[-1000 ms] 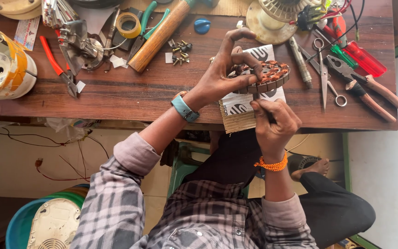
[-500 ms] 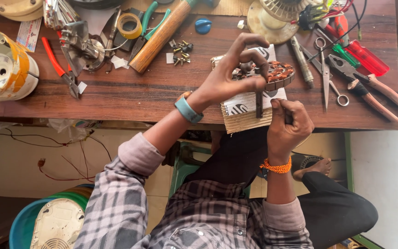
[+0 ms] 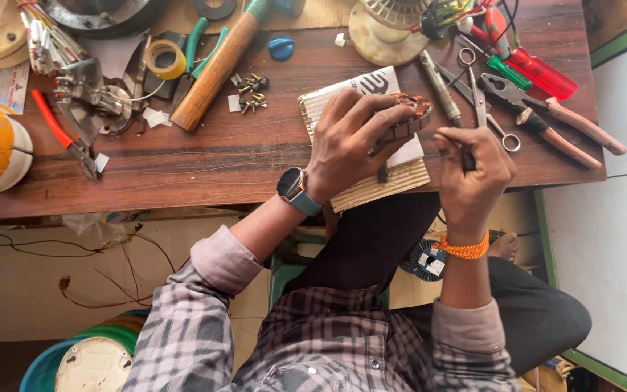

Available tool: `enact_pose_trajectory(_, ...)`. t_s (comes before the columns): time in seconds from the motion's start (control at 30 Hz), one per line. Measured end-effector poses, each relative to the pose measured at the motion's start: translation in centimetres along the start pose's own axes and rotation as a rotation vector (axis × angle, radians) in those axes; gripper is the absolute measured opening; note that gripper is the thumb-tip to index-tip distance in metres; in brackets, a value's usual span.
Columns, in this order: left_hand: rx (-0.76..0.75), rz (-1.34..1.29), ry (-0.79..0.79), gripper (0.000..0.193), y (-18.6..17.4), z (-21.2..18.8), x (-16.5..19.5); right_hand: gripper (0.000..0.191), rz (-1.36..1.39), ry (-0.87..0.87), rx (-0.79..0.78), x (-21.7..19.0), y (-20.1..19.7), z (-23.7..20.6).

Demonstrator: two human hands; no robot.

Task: The person sits at a workbench fitting copper wire coils onto an electric motor armature, pressing and adjusting the windings around the laminated core by hand and turning the armature to work on different sides.

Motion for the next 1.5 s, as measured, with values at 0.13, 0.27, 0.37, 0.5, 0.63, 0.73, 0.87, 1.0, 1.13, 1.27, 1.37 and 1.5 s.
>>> enact_pose_trajectory(0.13, 0.007, 0.000, -0.006, 0.048, 0.3, -0.3, -0.1, 0.012, 0.002, -0.091, -0.075, -1.2, 0.4, 1.8)
enact_pose_trajectory(0.27, -0.001, -0.005, -0.019, 0.049, 0.1, -0.1, -0.3, 0.012, -0.038, -0.201, -0.126, -2.5, 1.3, 3.2)
enact_pose_trajectory(0.37, -0.041, -0.058, -0.046, 0.047, 0.1, 0.1, -0.7, 0.012, -0.038, -0.227, -0.179, -2.6, 2.2, 4.3)
enact_pose_trajectory(0.5, -0.104, -0.385, -0.251, 0.061, 0.5, 0.0, -2.9, 0.012, -0.057, -0.253, -0.260, -2.6, 3.3, 5.2)
enact_pose_trajectory(0.63, -0.140, -1.112, -0.711, 0.069, 3.0, -1.0, -6.2, 0.018, -0.143, -0.426, -0.289, -4.0, 4.2, 5.9)
enact_pose_trajectory(0.73, -0.164, -1.220, -0.771, 0.080, 3.4, -0.7, -6.6, 0.020, -0.163, -0.492, -0.307, -4.5, 4.8, 6.4)
enact_pose_trajectory(0.87, -0.229, -1.191, -0.713, 0.091, 3.7, 0.1, -5.9, 0.021, -0.134, -0.508, -0.318, -4.6, 4.5, 6.5)
enact_pose_trajectory(1.0, -0.192, -1.128, -0.690, 0.089, 3.4, 0.0, -6.2, 0.020, -0.072, -0.409, -0.280, -4.1, 3.7, 5.5)
enact_pose_trajectory(1.13, -0.166, -1.113, -0.535, 0.087, 2.7, -0.3, -6.1, 0.018, -0.013, -0.259, -0.201, -3.9, 3.4, 2.7)
enact_pose_trajectory(1.27, -0.169, -1.031, -0.424, 0.088, 2.2, -0.9, -6.4, 0.013, 0.067, -0.064, -0.091, -3.4, 3.4, -0.1)
enact_pose_trajectory(1.37, -0.157, -1.067, -0.345, 0.085, 1.8, -1.3, -6.3, 0.012, 0.111, -0.040, -0.038, -3.6, 4.1, -1.1)
enact_pose_trajectory(1.5, -0.176, -1.119, -0.347, 0.089, 2.0, -1.8, -7.0, 0.010, 0.197, 0.070, -0.006, -3.0, 5.0, -2.5)
Point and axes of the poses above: each hand's wrist, its own z-axis towards the middle knuckle, its own y-axis out of the palm, x = y × z, the point moved 10 cm from there along z, towards the middle knuckle
